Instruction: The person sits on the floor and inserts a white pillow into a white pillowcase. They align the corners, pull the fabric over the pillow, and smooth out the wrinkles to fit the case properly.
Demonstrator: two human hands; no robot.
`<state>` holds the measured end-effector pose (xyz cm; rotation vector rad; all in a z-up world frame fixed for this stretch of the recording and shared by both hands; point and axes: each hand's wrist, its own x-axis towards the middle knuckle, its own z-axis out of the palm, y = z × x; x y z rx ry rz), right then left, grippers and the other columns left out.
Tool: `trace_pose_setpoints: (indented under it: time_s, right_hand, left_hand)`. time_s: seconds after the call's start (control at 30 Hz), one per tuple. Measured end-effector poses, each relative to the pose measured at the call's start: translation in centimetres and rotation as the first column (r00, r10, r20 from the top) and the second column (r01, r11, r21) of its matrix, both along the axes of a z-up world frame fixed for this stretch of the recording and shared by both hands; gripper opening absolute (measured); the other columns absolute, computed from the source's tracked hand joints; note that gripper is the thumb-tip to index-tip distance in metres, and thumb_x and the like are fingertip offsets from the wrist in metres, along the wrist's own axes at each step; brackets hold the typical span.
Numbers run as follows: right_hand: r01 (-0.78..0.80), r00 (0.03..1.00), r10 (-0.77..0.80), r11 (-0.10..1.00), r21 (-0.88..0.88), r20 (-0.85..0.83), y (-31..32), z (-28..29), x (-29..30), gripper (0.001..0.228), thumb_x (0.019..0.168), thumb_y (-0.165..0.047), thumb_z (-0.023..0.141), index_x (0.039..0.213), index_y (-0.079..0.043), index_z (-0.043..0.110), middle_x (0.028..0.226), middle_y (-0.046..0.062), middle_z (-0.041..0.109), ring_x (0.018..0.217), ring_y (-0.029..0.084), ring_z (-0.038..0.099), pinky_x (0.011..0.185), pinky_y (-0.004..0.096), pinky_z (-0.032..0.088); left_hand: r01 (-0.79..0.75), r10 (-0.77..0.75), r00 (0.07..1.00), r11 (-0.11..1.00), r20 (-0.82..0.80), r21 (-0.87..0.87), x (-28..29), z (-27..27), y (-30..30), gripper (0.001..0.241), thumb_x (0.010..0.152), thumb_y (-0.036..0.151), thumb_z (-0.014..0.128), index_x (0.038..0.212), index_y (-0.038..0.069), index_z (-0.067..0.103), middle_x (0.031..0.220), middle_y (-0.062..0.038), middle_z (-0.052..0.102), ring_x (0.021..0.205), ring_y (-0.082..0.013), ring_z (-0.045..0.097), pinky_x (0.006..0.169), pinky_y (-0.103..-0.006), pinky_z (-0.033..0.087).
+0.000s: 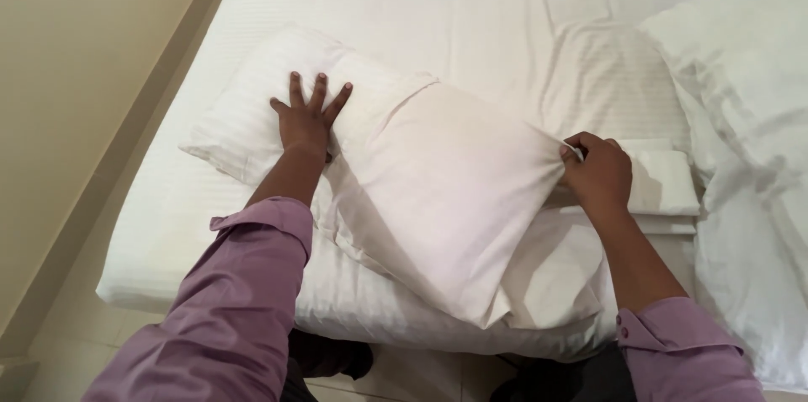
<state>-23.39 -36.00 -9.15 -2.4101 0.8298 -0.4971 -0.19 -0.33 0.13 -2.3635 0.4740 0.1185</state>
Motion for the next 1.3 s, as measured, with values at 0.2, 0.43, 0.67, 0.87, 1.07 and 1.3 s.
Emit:
trace_pose_setpoints:
  time_s: [0.2, 0.43, 0.67, 0.87, 1.07, 1.3]
  right_hand:
    - [-0.07, 0.983, 0.118, 0.951, -0.301, 0.142, 0.3, -1.0, -0.6, 0.014, 0.097, -0.022, 0.074, 0.102, -0.011, 0.079, 0.097, 0.008, 0.073, 0.099, 0.031, 0.065, 0.085, 0.044, 0.052]
    - [-0.331, 0.94, 0.34, 0.93, -0.16, 0.032, 9.1, 6.5, -3.2, 0.012, 0.084, -0.021, 0.074, 0.089, -0.01, 0.075, 0.087, 0.007, 0.071, 0.086, 0.026, 0.066, 0.081, 0.043, 0.053]
    - [-0.54, 0.749, 0.558, 0.826, 0.158, -0.358, 17.4, 8.3, -6.4, 0.047, 0.086, -0.054, 0.073, 0.087, -0.008, 0.067, 0.084, 0.011, 0.068, 0.081, 0.032, 0.067, 0.072, 0.046, 0.053]
    - [-0.44, 0.796, 0.533, 0.835, 0.331, -0.287, 18.1, 7.4, -7.0, 0.038, 0.088, -0.045, 0.071, 0.088, -0.007, 0.066, 0.079, 0.011, 0.069, 0.078, 0.031, 0.068, 0.072, 0.044, 0.052]
    - [-0.422, 0.766, 0.56, 0.809, 0.41, -0.316, 17.1, 7.8, -7.2, 0.03, 0.092, -0.037, 0.069, 0.089, -0.008, 0.063, 0.074, 0.012, 0.068, 0.071, 0.03, 0.066, 0.07, 0.044, 0.051]
    - [-0.49, 0.724, 0.616, 0.776, 0.398, -0.309, 15.2, 8.2, -8.1, 0.029, 0.09, -0.035, 0.07, 0.086, -0.008, 0.062, 0.077, 0.01, 0.069, 0.073, 0.029, 0.066, 0.07, 0.044, 0.051]
  left_hand:
    - [0.002, -0.002, 1.0, 1.0, 0.009, 0.019, 0.3, -0.4, 0.1, 0.138, 0.08, 0.055, 0.083, 0.158, 0.046, -0.031, 0.175, -0.002, -0.011, 0.156, -0.0456, 0.0, 0.111, -0.0646, 0.036]
    - [0.004, -0.004, 1.0, 0.999, 0.008, 0.037, -0.1, 0.1, -0.2, 0.138, 0.08, 0.059, 0.081, 0.158, 0.045, -0.032, 0.175, -0.002, -0.012, 0.156, -0.0456, 0.0, 0.11, -0.0647, 0.037]
    - [-0.009, 0.009, 1.0, 0.997, 0.002, 0.07, -0.2, 0.1, -0.3, 0.138, 0.08, 0.061, 0.08, 0.158, 0.045, -0.033, 0.175, -0.002, -0.012, 0.156, -0.0456, 0.001, 0.11, -0.0636, 0.038]
    - [-0.014, 0.014, 1.0, 0.997, 0.003, 0.07, -0.3, 0.4, -0.3, 0.137, 0.081, 0.056, 0.08, 0.158, 0.044, -0.033, 0.175, -0.003, -0.013, 0.156, -0.0462, -0.001, 0.11, -0.0644, 0.037]
    - [-0.007, 0.006, 1.0, 0.998, 0.01, 0.06, 0.0, -0.1, -0.3, 0.133, 0.085, 0.05, 0.079, 0.158, 0.045, -0.032, 0.174, -0.003, -0.013, 0.156, -0.0465, -0.001, 0.11, -0.0653, 0.036]
    - [-0.003, 0.003, 1.0, 0.999, 0.008, 0.05, -0.1, 0.1, -0.3, 0.134, 0.084, 0.048, 0.08, 0.158, 0.045, -0.032, 0.175, -0.003, -0.013, 0.155, -0.0467, -0.001, 0.109, -0.0656, 0.036]
